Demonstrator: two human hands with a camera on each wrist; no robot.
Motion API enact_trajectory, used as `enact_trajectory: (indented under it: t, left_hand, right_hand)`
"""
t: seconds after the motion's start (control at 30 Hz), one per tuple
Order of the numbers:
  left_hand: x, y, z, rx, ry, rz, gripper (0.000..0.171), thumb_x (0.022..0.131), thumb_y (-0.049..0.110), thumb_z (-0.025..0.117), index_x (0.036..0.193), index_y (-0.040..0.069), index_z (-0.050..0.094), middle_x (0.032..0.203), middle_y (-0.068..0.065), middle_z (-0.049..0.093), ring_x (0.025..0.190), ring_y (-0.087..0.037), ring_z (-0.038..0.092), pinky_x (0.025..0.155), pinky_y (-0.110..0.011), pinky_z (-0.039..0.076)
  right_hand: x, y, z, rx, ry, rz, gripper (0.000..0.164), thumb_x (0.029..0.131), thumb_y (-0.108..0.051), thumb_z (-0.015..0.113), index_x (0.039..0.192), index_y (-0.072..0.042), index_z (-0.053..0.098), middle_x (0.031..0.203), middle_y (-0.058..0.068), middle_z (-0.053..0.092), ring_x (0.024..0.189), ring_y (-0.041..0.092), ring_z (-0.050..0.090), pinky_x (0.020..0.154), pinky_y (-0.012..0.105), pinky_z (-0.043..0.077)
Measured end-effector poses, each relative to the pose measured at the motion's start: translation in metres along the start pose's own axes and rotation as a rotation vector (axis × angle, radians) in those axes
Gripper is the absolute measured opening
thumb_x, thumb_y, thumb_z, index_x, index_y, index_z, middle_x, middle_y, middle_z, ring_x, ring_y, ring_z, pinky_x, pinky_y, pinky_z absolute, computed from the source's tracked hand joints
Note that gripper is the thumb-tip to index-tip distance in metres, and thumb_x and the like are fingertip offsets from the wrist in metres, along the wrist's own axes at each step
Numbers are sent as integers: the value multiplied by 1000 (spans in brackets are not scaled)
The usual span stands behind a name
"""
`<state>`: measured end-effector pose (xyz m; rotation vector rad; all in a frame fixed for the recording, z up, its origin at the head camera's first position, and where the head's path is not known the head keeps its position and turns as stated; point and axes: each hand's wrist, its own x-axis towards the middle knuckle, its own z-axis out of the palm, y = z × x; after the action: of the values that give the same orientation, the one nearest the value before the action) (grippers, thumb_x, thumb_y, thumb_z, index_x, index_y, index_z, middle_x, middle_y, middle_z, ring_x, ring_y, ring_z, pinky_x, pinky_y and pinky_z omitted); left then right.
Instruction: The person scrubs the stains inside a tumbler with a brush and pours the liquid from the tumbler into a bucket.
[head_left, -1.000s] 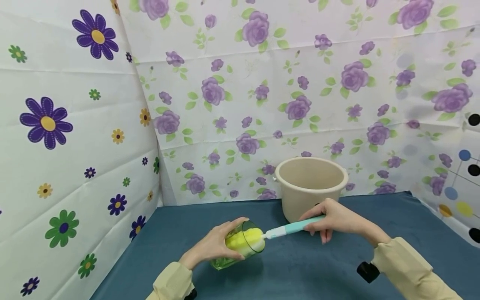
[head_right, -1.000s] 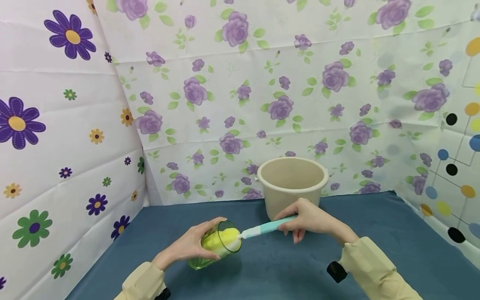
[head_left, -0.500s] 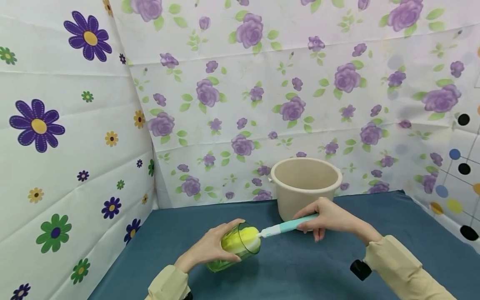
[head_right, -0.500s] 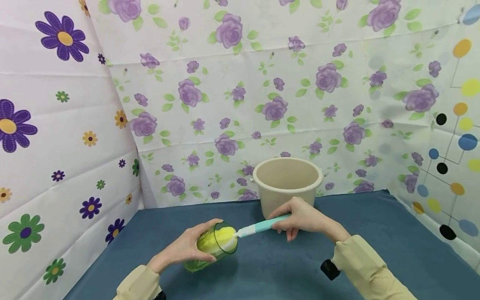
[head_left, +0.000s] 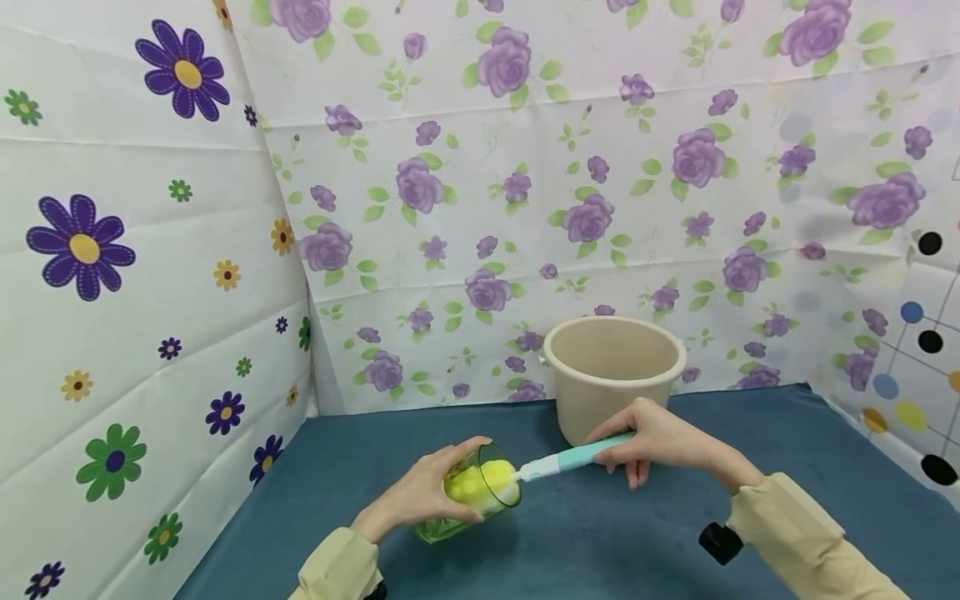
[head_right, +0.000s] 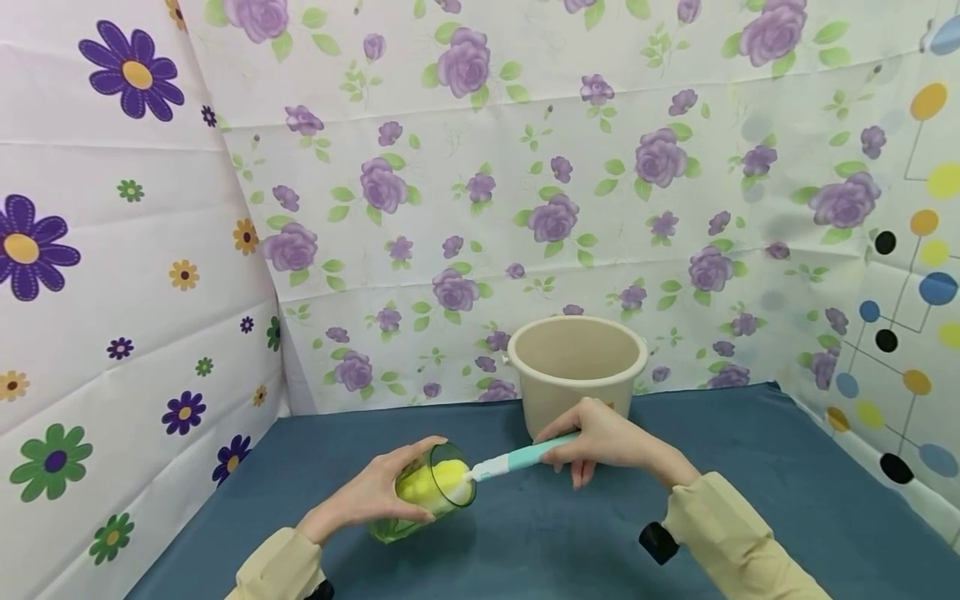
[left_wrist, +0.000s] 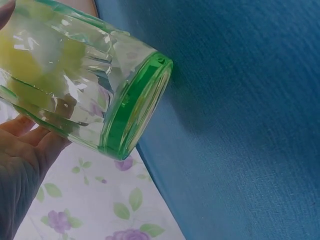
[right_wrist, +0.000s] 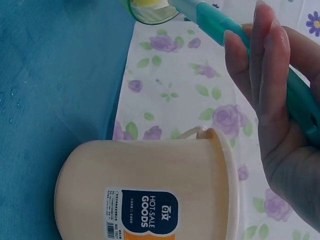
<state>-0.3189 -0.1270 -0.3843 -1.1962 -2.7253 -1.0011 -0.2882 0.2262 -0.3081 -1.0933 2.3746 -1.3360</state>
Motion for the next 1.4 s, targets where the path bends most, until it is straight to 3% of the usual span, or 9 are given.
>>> enact_trajectory:
  t: [0.2, 0.57, 0.83, 1.1, 1.4]
  left_hand:
    - [0, 0, 0, 4, 1, 0, 86, 69, 53, 72, 140, 40, 26, 111, 4, 49, 96, -15, 48, 72, -39, 42]
    - [-1, -1, -1, 3, 8, -15, 87, 68, 54, 72, 140, 42, 25, 122, 1, 46, 99, -18, 48, 71, -40, 41]
    - [0, 0, -1, 28, 12, -2, 87, 67, 56, 71, 140, 41, 26, 108, 5, 49, 92, -15, 49, 70, -37, 42]
    - [0, -1, 0, 13, 12, -13, 88, 66, 57, 72, 140, 42, 27, 110, 4, 49, 90, -15, 49, 67, -35, 41]
    - [-1, 1, 0, 3, 6, -22, 88, 67, 55, 72, 140, 42, 25, 119, 3, 47, 100, -17, 48, 72, -39, 42]
  right_hand:
    - [-2, -4, -1, -8, 23, -5, 29, 85, -16, 65, 110, -1, 64, 72, 11, 64, 48, 28, 59, 45, 45, 46]
    - [1, -7, -6, -47, 43, 26, 34, 84, -16, 66, 111, 4, 62, 70, 10, 64, 47, 27, 59, 46, 44, 47]
    - [-2, -6, -9, -41, 0, 14, 27, 85, -16, 64, 108, 0, 65, 72, 10, 64, 47, 27, 59, 44, 41, 47]
    - [-7, -9, -11, -23, 17, -11, 28, 85, -14, 64, 110, 1, 64, 72, 12, 64, 48, 27, 59, 45, 41, 47]
    - [-7, -9, -15, -34, 47, 8, 31, 85, -16, 64, 111, 2, 62, 75, 12, 64, 49, 28, 59, 46, 42, 47]
